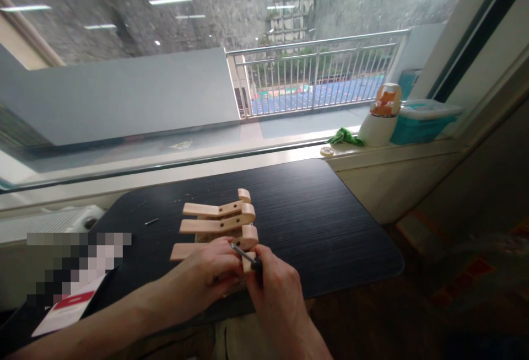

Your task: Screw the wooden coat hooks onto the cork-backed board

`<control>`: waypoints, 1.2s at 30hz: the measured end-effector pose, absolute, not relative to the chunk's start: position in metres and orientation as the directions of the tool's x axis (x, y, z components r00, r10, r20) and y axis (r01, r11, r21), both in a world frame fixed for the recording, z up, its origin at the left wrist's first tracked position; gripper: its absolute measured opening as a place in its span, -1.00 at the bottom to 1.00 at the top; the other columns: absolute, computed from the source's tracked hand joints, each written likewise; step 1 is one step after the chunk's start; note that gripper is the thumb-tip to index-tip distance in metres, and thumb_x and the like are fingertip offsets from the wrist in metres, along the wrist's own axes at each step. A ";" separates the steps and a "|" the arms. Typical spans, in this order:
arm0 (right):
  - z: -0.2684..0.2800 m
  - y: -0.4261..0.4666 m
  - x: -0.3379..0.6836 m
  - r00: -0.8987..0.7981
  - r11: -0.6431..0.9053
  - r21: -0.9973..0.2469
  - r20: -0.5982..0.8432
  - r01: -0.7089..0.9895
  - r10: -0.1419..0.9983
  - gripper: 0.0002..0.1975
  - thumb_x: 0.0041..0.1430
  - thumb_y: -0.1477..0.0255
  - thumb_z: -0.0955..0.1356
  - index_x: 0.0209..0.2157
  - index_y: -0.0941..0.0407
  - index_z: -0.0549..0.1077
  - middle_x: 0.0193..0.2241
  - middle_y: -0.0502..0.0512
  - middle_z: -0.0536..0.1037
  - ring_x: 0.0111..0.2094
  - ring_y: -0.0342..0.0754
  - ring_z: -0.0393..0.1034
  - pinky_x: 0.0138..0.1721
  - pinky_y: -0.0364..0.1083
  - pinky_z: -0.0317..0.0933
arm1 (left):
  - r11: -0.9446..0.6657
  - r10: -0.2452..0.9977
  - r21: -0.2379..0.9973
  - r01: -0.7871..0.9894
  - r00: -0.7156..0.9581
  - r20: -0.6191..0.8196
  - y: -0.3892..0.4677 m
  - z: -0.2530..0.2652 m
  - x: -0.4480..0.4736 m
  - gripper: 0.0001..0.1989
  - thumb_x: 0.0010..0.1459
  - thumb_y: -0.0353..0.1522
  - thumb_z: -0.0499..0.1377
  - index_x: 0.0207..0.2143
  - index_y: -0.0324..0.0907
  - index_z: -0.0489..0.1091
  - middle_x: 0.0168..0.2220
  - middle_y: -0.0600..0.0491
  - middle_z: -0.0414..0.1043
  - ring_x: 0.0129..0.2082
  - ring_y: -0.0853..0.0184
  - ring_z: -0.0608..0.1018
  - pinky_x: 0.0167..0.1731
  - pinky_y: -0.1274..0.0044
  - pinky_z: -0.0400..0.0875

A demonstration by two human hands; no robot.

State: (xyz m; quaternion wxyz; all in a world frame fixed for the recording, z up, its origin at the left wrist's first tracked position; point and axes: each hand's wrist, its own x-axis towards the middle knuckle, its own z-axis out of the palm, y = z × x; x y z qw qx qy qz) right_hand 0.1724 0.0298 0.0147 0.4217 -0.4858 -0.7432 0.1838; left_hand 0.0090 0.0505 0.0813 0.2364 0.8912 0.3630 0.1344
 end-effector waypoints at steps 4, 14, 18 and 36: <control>0.014 0.029 0.173 -0.167 0.448 -0.679 0.439 0.582 0.883 -0.78 0.08 0.55 0.22 -0.20 0.11 0.32 -0.41 0.01 0.54 -0.42 -0.07 0.47 -0.43 -0.15 0.25 | -0.598 0.734 0.494 0.631 0.679 0.021 0.049 0.084 0.009 -0.90 0.06 -0.50 0.13 -0.47 -0.19 0.40 -0.33 0.10 0.45 -0.26 0.39 0.41 -0.19 0.57 0.25; 0.015 0.028 0.173 -0.148 0.429 -0.660 0.437 0.617 0.887 -0.78 0.10 0.53 0.21 -0.19 0.12 0.33 -0.44 0.03 0.56 -0.45 -0.06 0.49 -0.48 -0.17 0.27 | -0.576 0.743 0.497 0.648 0.669 -0.010 0.057 0.082 0.006 -0.88 0.08 -0.46 0.12 -0.44 -0.18 0.45 -0.31 0.05 0.47 -0.25 0.36 0.42 -0.18 0.55 0.25; 0.015 0.027 0.171 -0.148 0.450 -0.625 0.474 0.638 0.868 -0.80 0.12 0.51 0.20 -0.19 0.14 0.32 -0.46 0.05 0.55 -0.48 -0.07 0.48 -0.50 -0.17 0.28 | -0.576 0.737 0.513 0.637 0.676 -0.013 0.057 0.082 0.005 -0.87 0.08 -0.45 0.12 -0.42 -0.16 0.47 -0.34 0.05 0.48 -0.27 0.36 0.43 -0.19 0.54 0.25; 0.013 0.024 0.169 -0.123 0.428 -0.600 0.481 0.676 0.868 -0.80 0.13 0.49 0.20 -0.19 0.15 0.33 -0.46 0.06 0.56 -0.49 -0.06 0.48 -0.51 -0.17 0.29 | -0.670 0.678 0.445 0.594 0.734 0.040 0.061 0.078 0.004 -0.88 0.08 -0.45 0.11 -0.48 -0.19 0.42 -0.38 0.08 0.46 -0.32 0.40 0.42 -0.21 0.55 0.23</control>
